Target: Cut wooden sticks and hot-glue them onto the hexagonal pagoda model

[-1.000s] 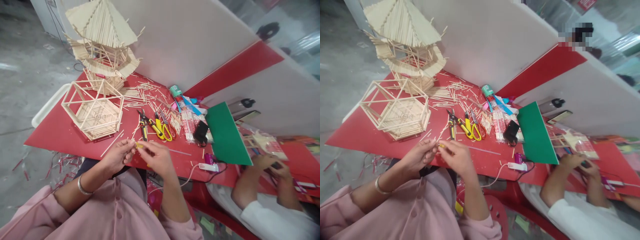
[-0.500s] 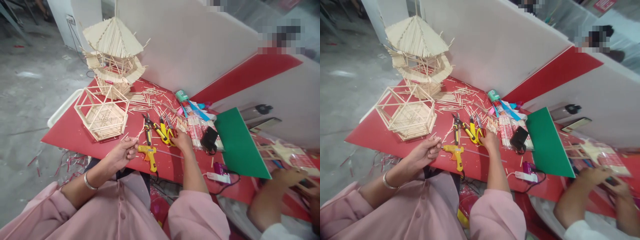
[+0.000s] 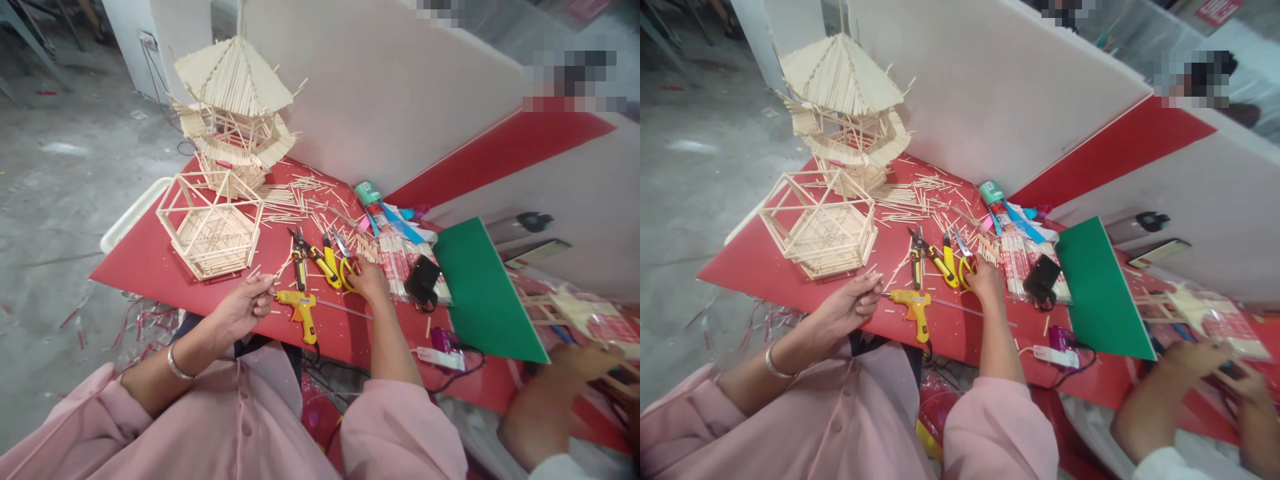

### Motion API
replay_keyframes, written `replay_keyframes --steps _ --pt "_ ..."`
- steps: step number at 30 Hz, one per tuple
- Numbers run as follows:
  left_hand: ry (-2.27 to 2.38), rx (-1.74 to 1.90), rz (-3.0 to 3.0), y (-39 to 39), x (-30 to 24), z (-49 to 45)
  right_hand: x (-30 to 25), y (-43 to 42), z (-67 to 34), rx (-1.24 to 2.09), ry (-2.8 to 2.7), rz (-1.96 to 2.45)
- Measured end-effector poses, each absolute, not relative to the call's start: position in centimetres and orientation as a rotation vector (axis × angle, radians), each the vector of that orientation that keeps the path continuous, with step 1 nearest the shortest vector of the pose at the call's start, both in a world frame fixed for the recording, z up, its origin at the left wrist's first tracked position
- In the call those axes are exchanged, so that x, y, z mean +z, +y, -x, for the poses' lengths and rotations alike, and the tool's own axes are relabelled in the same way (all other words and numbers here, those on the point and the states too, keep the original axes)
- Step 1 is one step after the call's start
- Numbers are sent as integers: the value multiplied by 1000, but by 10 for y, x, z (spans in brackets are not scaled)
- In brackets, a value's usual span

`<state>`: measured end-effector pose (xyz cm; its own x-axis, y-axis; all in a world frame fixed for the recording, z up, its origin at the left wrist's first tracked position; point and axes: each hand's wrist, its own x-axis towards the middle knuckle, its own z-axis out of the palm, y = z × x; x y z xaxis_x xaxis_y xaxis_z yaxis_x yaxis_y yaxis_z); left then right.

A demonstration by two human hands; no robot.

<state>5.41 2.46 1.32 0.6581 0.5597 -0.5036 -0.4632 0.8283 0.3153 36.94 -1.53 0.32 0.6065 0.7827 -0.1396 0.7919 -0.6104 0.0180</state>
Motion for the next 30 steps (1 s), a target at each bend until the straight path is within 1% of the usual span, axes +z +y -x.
replay_keyframes --steps 2,4,6,8,11,16,20,22,24,25,27,28,29,30 --pt "630 589 -150 24 11 -53 10 -20 -359 -91 1379 -2849" --pt "643 593 -124 24 9 -53 18 -27 -337 -50 1496 -3068" --pt "663 598 -93 25 7 -55 25 -34 -303 -308 1779 -3258" --pt "677 599 -70 26 6 -57 30 -41 -263 -596 2079 -3224" --pt "674 590 -66 26 4 -60 33 -42 -213 -863 2345 -3111" --pt "622 550 -149 21 1 -59 28 -32 -187 -1079 2340 -3112" --pt "578 477 -244 22 1 -57 25 -34 -193 -1406 2321 -3064" --pt "563 429 -291 23 2 -57 25 -36 -205 -1539 2346 -2949" --pt "575 427 -341 22 5 -60 24 -36 -231 -1454 2332 -2890" --pt "590 451 -373 22 6 -61 23 -34 -249 -1277 2255 -2965" --pt "625 533 -439 20 9 -65 19 -28 -292 -491 1875 -3268" --pt "642 581 -468 19 10 -66 17 -25 -314 -184 1653 -3216" --pt "661 626 -491 19 12 -67 14 -21 -333 -77 1453 -3064" --pt "679 668 -510 18 13 -68 12 -17 -350 -118 1330 -2881"
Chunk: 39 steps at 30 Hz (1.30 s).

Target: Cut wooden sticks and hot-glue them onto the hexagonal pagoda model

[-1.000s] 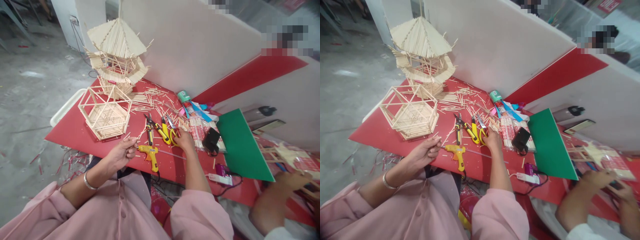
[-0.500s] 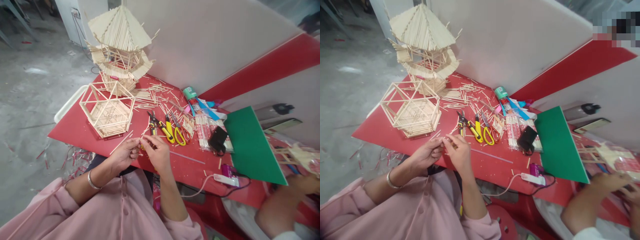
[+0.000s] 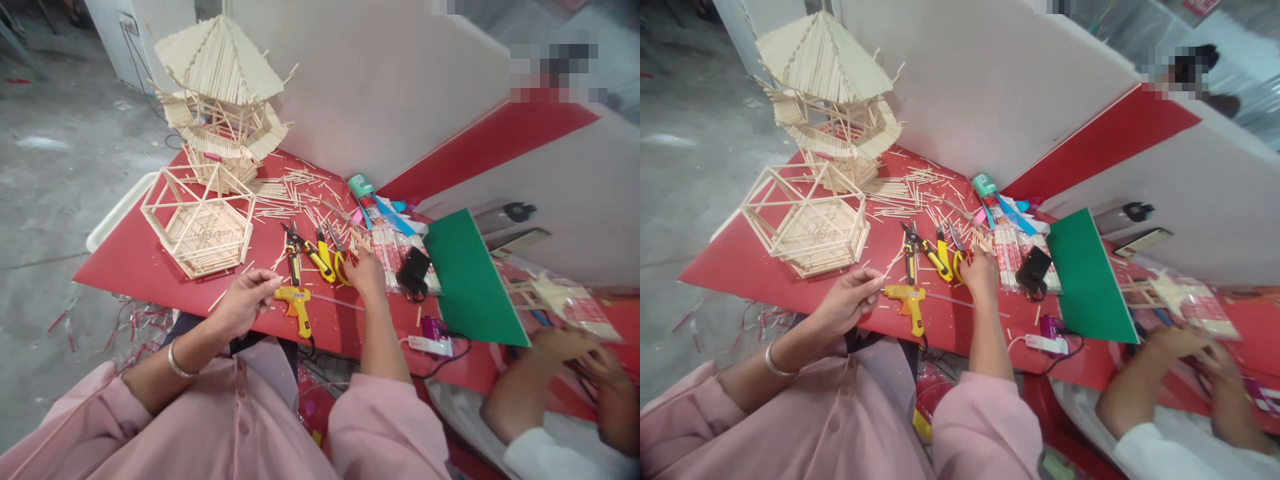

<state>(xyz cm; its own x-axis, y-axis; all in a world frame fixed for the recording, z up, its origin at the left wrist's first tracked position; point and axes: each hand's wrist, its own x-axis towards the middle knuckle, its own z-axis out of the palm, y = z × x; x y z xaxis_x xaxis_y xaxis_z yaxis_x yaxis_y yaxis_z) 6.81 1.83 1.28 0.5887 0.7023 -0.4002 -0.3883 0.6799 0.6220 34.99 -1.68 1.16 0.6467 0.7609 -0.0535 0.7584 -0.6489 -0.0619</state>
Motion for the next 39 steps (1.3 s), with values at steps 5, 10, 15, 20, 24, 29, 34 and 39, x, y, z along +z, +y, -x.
replay_keyframes --steps 5,10,15,20,24,29,34,39 --pt "718 769 -570 22 16 -67 3 -6 -379 291 -1419 2939" --pt "735 802 -562 24 14 -64 6 -4 -377 276 -1453 3004" --pt "726 836 -571 25 12 -62 26 -11 -382 -100 -1390 2981" --pt "732 882 -645 29 10 -60 55 -38 -336 -135 -1474 2465" --pt "713 914 -713 29 10 -61 64 -66 -268 370 -1709 2132" --pt "675 944 -784 26 8 -60 61 -78 -225 553 -1883 2074" --pt "684 916 -777 25 7 -56 60 -74 -224 446 -1964 2075" --pt "686 903 -776 27 9 -55 60 -73 -224 418 -1992 2062"
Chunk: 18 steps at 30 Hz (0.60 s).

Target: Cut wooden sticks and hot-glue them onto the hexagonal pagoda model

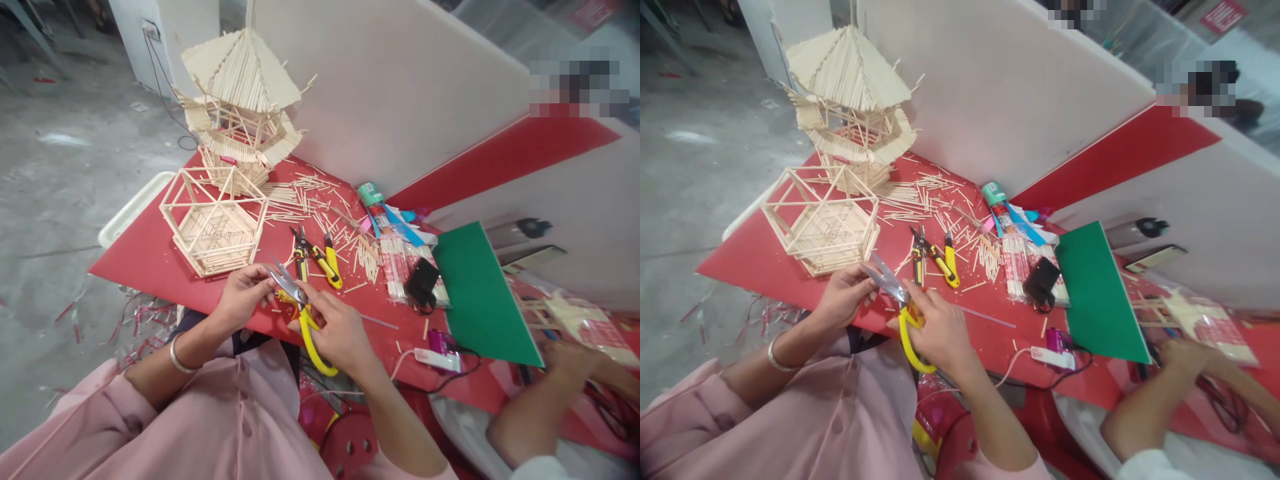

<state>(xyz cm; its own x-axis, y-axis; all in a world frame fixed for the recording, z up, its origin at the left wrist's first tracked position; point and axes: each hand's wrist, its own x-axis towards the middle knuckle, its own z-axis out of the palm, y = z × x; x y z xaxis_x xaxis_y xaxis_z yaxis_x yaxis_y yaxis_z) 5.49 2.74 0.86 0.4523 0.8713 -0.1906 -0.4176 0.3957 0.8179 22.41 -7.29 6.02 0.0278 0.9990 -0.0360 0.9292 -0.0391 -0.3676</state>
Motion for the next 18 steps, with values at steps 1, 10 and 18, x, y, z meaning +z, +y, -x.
replay_keyframes --steps 1,10,18 --pt "692 899 -777 28 9 -55 60 -73 -224 423 -1987 2064" --pt "709 865 -757 28 2 -57 60 -72 -227 421 -1970 2098" --pt "665 793 -609 26 14 -59 52 -62 -262 412 -1605 2271"
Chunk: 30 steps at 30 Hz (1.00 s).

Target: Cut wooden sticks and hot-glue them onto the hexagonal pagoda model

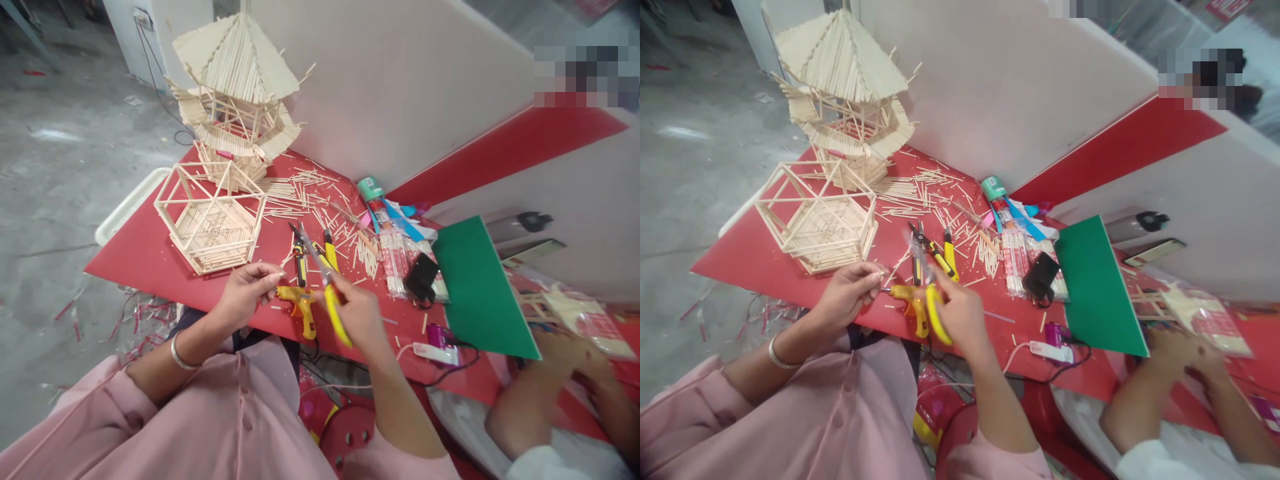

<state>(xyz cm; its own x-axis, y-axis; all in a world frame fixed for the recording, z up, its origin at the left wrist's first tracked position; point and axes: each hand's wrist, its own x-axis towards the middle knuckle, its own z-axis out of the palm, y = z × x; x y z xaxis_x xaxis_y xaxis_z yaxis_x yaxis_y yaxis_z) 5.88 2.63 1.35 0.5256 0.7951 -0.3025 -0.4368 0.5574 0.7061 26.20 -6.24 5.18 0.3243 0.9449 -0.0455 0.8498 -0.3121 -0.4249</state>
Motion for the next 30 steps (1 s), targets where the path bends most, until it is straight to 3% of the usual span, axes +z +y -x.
replay_keyframes --steps 4,6,12,15,20,30 --pt "648 681 -329 26 17 -56 37 -42 -329 48 -1234 2828" --pt "660 613 -201 27 16 -54 25 -37 -359 84 -1136 3019" --pt "686 518 16 33 14 -50 10 -42 -381 44 -1223 3045" --pt "682 522 36 32 12 -51 20 -47 -342 -60 -1271 2773" --pt "608 557 -67 21 1 -54 29 -40 -225 469 -1321 1898" --pt "695 670 -156 15 -15 -32 7 -20 -157 819 -1116 1763"
